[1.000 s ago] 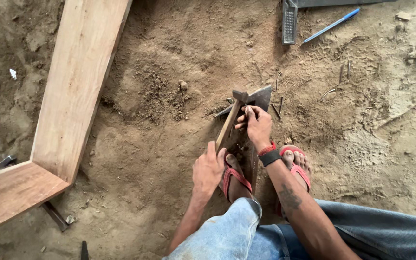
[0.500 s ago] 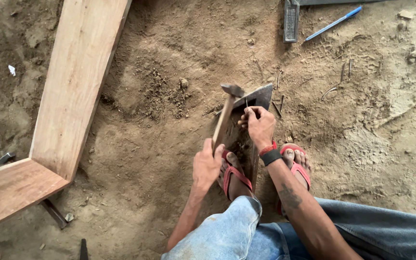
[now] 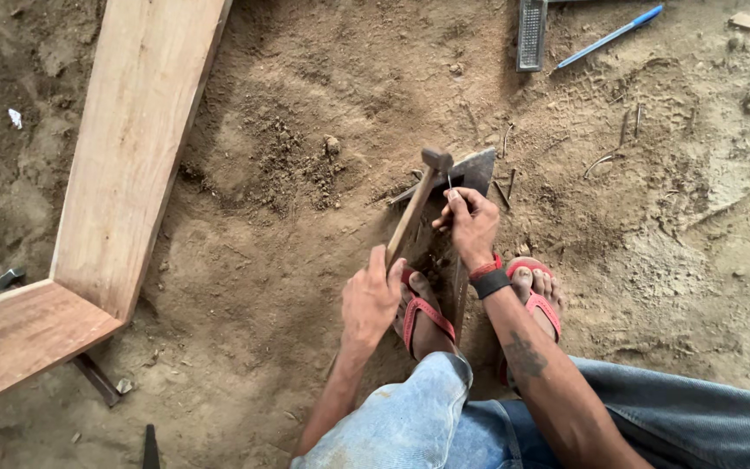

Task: The person repeatedly hammers nails into a metal plate placed on the ground. The person holds the nail with one hand and strikes it with a hammer in the other hand. The task continues throughout the clip without visible completion.

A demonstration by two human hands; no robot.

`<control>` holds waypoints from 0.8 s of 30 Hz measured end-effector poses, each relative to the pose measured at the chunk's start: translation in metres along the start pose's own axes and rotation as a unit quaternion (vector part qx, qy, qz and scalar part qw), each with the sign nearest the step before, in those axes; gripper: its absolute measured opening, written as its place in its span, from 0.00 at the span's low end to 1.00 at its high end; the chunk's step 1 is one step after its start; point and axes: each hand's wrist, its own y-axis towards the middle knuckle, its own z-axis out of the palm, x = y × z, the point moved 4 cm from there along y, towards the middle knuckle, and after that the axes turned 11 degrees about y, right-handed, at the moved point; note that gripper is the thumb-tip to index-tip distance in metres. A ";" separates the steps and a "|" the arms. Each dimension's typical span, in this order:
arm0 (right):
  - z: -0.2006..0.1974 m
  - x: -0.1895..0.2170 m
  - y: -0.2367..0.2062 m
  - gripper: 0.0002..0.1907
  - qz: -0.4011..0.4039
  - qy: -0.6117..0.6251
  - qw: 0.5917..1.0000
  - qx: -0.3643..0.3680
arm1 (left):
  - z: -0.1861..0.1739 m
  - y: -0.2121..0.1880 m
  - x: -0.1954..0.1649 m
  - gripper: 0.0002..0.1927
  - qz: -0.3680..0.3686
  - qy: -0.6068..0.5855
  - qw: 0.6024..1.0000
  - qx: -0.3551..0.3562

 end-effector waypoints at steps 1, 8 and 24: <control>0.000 0.000 0.000 0.11 -0.005 -0.017 1.000 -0.007 | 0.002 0.001 -0.001 0.18 -0.002 0.011 1.000 0.004; -0.001 0.000 0.000 0.11 0.016 -0.013 1.000 -0.012 | -0.006 -0.007 -0.003 0.19 0.043 -0.041 0.994 -0.087; 0.007 0.007 -0.002 0.12 0.047 -0.024 0.998 0.027 | -0.017 -0.009 -0.009 0.16 0.048 -0.110 0.990 -0.070</control>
